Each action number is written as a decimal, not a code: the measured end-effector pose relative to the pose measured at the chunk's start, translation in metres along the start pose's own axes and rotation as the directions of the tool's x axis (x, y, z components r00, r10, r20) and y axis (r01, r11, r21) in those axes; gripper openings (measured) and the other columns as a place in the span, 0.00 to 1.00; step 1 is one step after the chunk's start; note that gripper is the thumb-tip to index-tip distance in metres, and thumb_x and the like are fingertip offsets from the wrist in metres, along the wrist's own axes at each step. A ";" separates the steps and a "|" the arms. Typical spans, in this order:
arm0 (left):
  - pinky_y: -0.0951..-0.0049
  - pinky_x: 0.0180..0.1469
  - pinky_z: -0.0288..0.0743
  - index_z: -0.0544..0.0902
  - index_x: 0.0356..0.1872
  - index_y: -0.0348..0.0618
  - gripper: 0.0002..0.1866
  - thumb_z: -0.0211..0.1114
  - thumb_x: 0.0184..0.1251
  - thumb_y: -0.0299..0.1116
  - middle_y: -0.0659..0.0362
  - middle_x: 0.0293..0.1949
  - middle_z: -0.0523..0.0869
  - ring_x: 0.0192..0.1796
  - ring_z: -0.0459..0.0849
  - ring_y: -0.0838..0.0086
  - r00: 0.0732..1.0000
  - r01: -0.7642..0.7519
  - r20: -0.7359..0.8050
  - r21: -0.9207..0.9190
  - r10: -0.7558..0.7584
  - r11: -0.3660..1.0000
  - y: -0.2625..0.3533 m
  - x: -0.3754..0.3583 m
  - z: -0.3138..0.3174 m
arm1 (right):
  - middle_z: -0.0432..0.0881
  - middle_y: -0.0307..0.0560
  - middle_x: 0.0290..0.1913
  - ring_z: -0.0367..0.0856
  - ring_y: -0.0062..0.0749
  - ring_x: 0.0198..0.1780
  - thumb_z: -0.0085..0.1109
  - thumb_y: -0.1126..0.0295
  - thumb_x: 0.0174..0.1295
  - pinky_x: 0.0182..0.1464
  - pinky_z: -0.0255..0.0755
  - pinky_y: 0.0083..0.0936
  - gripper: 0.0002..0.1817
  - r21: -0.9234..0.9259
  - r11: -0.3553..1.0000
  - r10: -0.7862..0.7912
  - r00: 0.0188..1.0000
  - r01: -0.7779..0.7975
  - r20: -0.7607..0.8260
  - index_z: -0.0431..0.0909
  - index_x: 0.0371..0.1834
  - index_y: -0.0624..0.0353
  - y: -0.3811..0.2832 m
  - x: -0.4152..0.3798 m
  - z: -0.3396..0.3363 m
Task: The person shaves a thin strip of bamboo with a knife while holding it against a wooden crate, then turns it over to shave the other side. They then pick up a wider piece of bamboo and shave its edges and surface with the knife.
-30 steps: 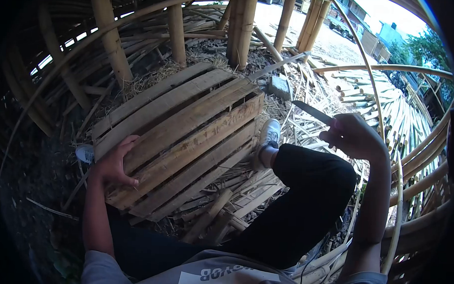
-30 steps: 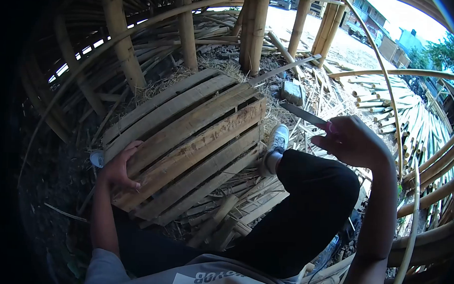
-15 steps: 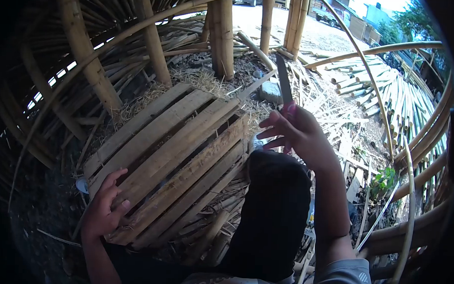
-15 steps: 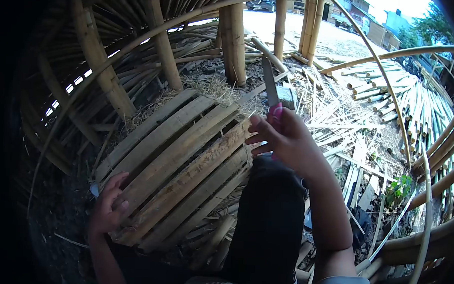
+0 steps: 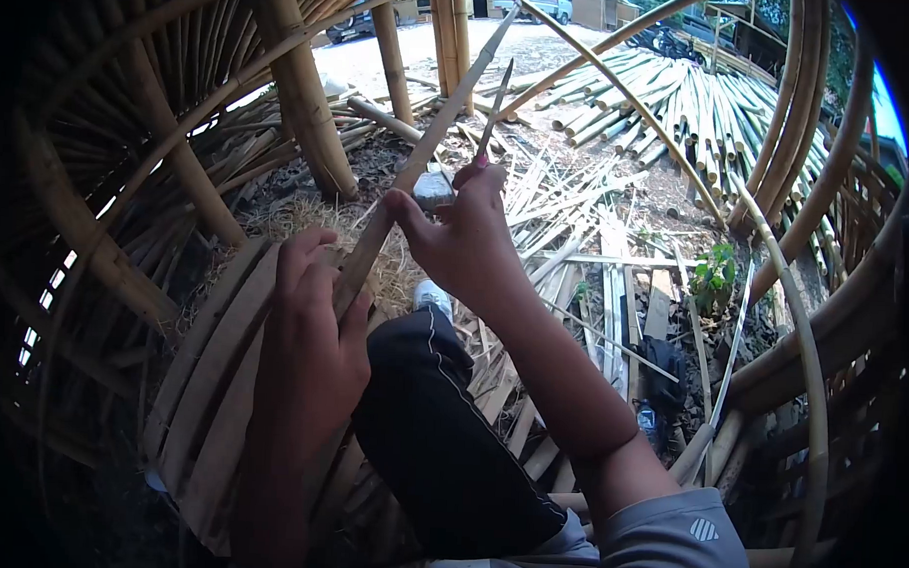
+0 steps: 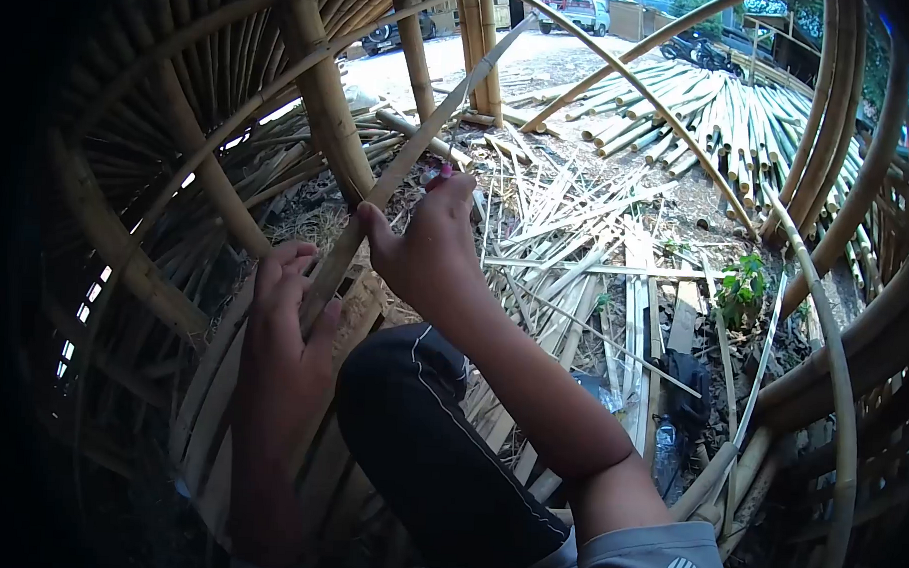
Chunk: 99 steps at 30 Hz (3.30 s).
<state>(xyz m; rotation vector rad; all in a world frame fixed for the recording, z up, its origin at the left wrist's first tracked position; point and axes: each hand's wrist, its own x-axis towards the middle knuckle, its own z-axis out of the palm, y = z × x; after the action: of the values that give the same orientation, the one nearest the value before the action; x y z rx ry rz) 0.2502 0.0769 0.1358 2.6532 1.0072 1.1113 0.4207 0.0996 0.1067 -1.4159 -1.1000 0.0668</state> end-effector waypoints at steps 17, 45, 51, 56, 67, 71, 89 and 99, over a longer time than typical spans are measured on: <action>0.58 0.65 0.64 0.73 0.50 0.38 0.18 0.52 0.75 0.44 0.48 0.57 0.77 0.66 0.72 0.58 0.829 0.543 0.467 -0.541 -0.307 0.642 -0.129 0.029 0.100 | 0.70 0.44 0.34 0.74 0.24 0.24 0.54 0.83 0.59 0.25 0.73 0.22 0.18 0.232 0.881 0.438 0.896 -0.413 -0.067 0.58 0.48 0.62 0.235 -0.041 -0.097; 0.80 0.40 0.77 0.83 0.47 0.39 0.11 0.66 0.68 0.33 0.63 0.38 0.87 0.37 0.82 0.83 0.618 0.772 0.703 -0.627 -0.350 0.105 -0.253 -0.090 0.348 | 0.67 0.27 0.23 0.60 0.13 0.27 0.66 0.74 0.55 0.28 0.59 0.20 0.15 0.034 0.865 0.394 0.719 -0.501 0.572 0.66 0.20 0.57 0.320 -0.067 0.073; 0.81 0.37 0.76 0.85 0.43 0.41 0.08 0.63 0.67 0.31 0.64 0.35 0.86 0.33 0.81 0.83 0.622 0.771 0.715 -0.630 -0.320 0.091 -0.256 -0.100 0.357 | 0.66 0.28 0.22 0.60 0.14 0.26 0.63 0.76 0.53 0.27 0.59 0.21 0.14 0.002 0.837 0.438 0.671 -0.548 0.598 0.65 0.20 0.56 0.334 -0.066 0.077; 0.80 0.34 0.74 0.85 0.41 0.41 0.08 0.59 0.67 0.29 0.64 0.32 0.86 0.31 0.80 0.83 0.652 0.754 0.642 -0.607 -0.403 0.252 -0.246 -0.079 0.347 | 0.68 0.28 0.21 0.63 0.12 0.21 0.64 0.76 0.51 0.22 0.57 0.18 0.15 0.160 0.749 0.432 0.657 -0.643 0.618 0.64 0.21 0.49 0.342 -0.068 0.083; 0.75 0.43 0.74 0.83 0.40 0.39 0.15 0.52 0.74 0.39 0.62 0.35 0.84 0.38 0.79 0.80 0.746 0.664 0.596 -0.632 -0.297 0.401 -0.300 -0.159 0.405 | 0.69 0.29 0.22 0.68 0.12 0.22 0.67 0.78 0.52 0.21 0.62 0.16 0.18 0.364 0.614 0.325 0.645 -0.700 0.692 0.62 0.25 0.49 0.327 -0.085 0.061; 0.74 0.44 0.74 0.83 0.41 0.39 0.16 0.52 0.74 0.40 0.62 0.36 0.84 0.39 0.79 0.79 0.750 0.661 0.620 -0.691 -0.231 0.294 -0.282 -0.155 0.386 | 0.68 0.27 0.22 0.65 0.12 0.24 0.70 0.76 0.51 0.26 0.62 0.18 0.21 0.255 0.743 0.402 0.717 -0.619 0.569 0.61 0.23 0.50 0.352 -0.099 0.076; 0.70 0.61 0.69 0.74 0.57 0.38 0.26 0.42 0.79 0.52 0.57 0.53 0.80 0.55 0.78 0.71 0.643 0.702 0.699 -0.701 -0.312 -0.124 -0.265 -0.156 0.361 | 0.78 0.61 0.58 0.77 0.54 0.61 0.65 0.63 0.57 0.60 0.72 0.43 0.23 -0.587 0.401 0.762 0.611 -0.704 -0.212 0.75 0.54 0.63 0.446 -0.019 -0.018; 0.60 0.70 0.62 0.68 0.62 0.34 0.24 0.43 0.79 0.44 0.44 0.67 0.68 0.71 0.66 0.58 0.859 0.512 0.463 -0.772 -0.217 0.376 -0.130 -0.091 0.086 | 0.83 0.65 0.46 0.84 0.52 0.49 0.65 0.72 0.48 0.50 0.79 0.38 0.18 -0.736 0.503 0.644 0.764 -0.454 -0.032 0.81 0.44 0.67 0.489 -0.006 -0.030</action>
<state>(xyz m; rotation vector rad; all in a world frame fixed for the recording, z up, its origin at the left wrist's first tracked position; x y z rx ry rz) 0.1903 0.1361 -0.0237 1.5344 0.6240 0.7639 0.7074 0.1895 -0.2799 -2.5231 -0.8313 0.3242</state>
